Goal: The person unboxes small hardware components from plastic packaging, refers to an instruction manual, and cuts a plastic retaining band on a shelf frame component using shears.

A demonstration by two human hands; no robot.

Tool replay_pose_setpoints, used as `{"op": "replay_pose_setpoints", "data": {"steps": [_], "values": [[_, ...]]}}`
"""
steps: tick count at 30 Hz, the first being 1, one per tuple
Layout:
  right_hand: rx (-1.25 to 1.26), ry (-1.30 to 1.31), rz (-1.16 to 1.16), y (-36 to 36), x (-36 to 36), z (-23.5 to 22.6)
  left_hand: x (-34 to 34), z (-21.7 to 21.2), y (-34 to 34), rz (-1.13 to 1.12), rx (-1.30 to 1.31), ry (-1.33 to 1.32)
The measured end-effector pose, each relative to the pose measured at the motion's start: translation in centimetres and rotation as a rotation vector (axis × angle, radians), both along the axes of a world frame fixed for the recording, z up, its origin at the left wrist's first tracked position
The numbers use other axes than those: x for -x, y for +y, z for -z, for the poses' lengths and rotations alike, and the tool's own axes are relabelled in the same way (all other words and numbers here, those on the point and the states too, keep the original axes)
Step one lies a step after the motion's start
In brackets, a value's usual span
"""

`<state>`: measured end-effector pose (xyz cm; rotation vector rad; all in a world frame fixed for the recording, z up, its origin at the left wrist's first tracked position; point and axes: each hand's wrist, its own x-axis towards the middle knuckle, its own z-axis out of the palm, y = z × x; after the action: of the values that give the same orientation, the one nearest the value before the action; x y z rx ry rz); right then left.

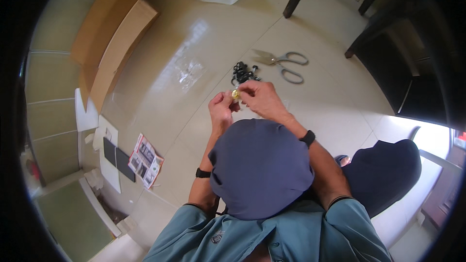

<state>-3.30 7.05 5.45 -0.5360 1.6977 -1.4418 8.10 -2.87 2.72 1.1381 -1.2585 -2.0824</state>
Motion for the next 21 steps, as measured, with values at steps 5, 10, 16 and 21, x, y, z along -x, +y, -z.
{"op": "replay_pose_setpoints", "data": {"steps": [5,10,16,21], "values": [[0.065,-0.135,-0.019,-0.7,-0.8,0.0,-1.3,-0.4,-0.1,-0.048,-0.057,-0.003],[0.059,-0.097,0.001,-0.4,-1.1,0.0,-1.5,-0.5,0.3,-0.042,-0.09,0.05],[0.075,-0.136,-0.004,-0.4,-1.1,-0.4,-1.5,-1.0,0.3,-0.076,-0.11,0.116],[0.116,-0.196,0.002,-0.5,-1.0,-0.6,-1.1,-1.2,0.3,-0.098,-0.079,0.116]]}}
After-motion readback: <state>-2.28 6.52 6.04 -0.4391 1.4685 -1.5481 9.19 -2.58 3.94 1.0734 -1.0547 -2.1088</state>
